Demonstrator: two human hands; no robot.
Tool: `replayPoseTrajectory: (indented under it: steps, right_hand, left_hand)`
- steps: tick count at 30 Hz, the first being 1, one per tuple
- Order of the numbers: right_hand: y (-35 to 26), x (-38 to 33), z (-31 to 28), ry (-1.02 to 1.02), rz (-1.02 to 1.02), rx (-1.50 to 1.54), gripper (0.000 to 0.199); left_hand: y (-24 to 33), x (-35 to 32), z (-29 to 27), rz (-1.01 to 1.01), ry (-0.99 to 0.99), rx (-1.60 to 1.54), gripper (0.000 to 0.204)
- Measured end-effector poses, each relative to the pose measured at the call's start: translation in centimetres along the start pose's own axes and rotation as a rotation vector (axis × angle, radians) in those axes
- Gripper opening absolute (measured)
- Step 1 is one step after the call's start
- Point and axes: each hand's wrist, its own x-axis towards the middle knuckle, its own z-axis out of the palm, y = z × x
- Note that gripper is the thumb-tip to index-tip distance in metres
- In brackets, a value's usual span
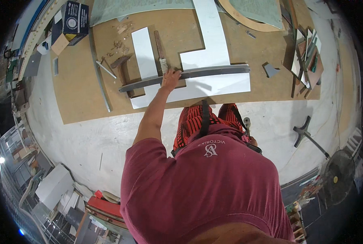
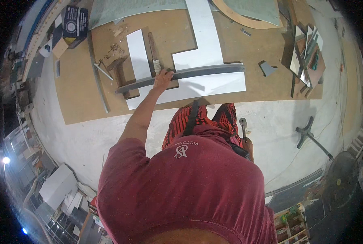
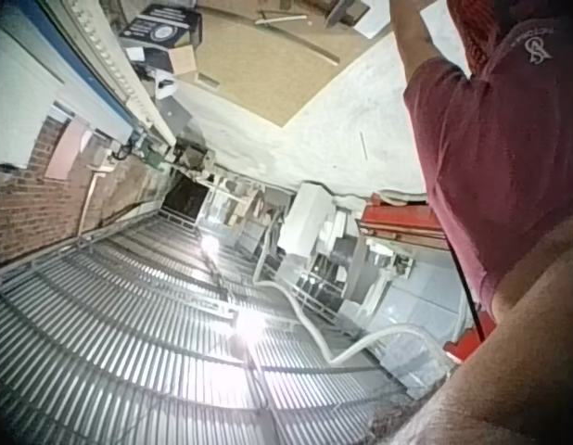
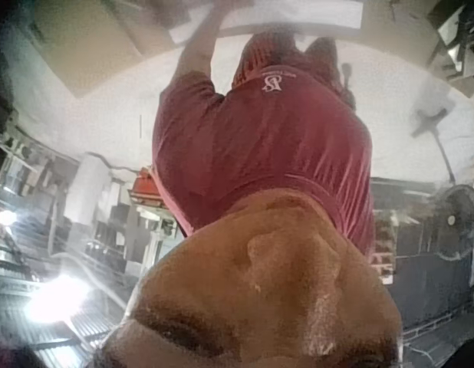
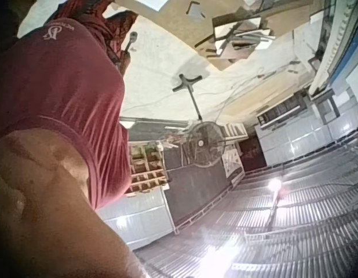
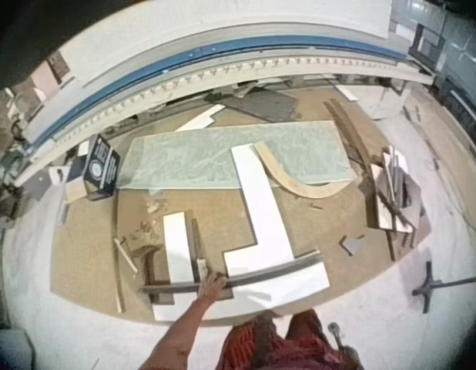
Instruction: Fitting and hammering a curved metal strip onto a white wooden furniture component on a workshop table.
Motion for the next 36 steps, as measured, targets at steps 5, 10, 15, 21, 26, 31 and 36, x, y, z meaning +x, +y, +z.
replayPoseTrajectory:
  steps: [5, 10, 15, 21, 26, 31, 36]
  right_hand:
    - [-1.7, -0.6, -0.8, 0.016, 0.058, 0.017, 0.037]
    - [-9.2, -3.8, -4.7, 0.107, -0.021, 0.257, 0.036]
    - [-16.6, -1.5, -7.1, 0.059, -0.072, 0.509, 0.027]
    - [-21.0, 6.0, -6.3, 0.205, -0.343, 0.427, 0.029]
    - [-23.8, 8.4, -5.9, 0.155, -0.392, 0.355, 0.033]
    - [-23.8, 8.5, -6.2, 0.121, -0.368, 0.36, 0.033]
    - [-23.4, 9.4, -5.8, 0.131, -0.366, 0.451, 0.034]
  left_hand:
    - [1.3, 0.4, -0.4, -0.059, 0.015, 0.041, 0.029]
    - [2.2, -1.2, -0.1, 0.062, 0.157, 0.123, 0.038]
    - [2.4, -0.5, 0.3, -0.072, 0.056, 0.282, 0.03]
    - [4.4, 0.7, 0.0, -0.136, -0.039, 0.341, 0.018]
    - [4.3, 0.7, 0.0, -0.153, -0.045, 0.329, 0.018]
    - [4.2, 1.0, -0.3, -0.119, -0.066, 0.341, 0.019]
    - [4.0, 0.7, 0.1, -0.12, -0.022, 0.324, 0.018]
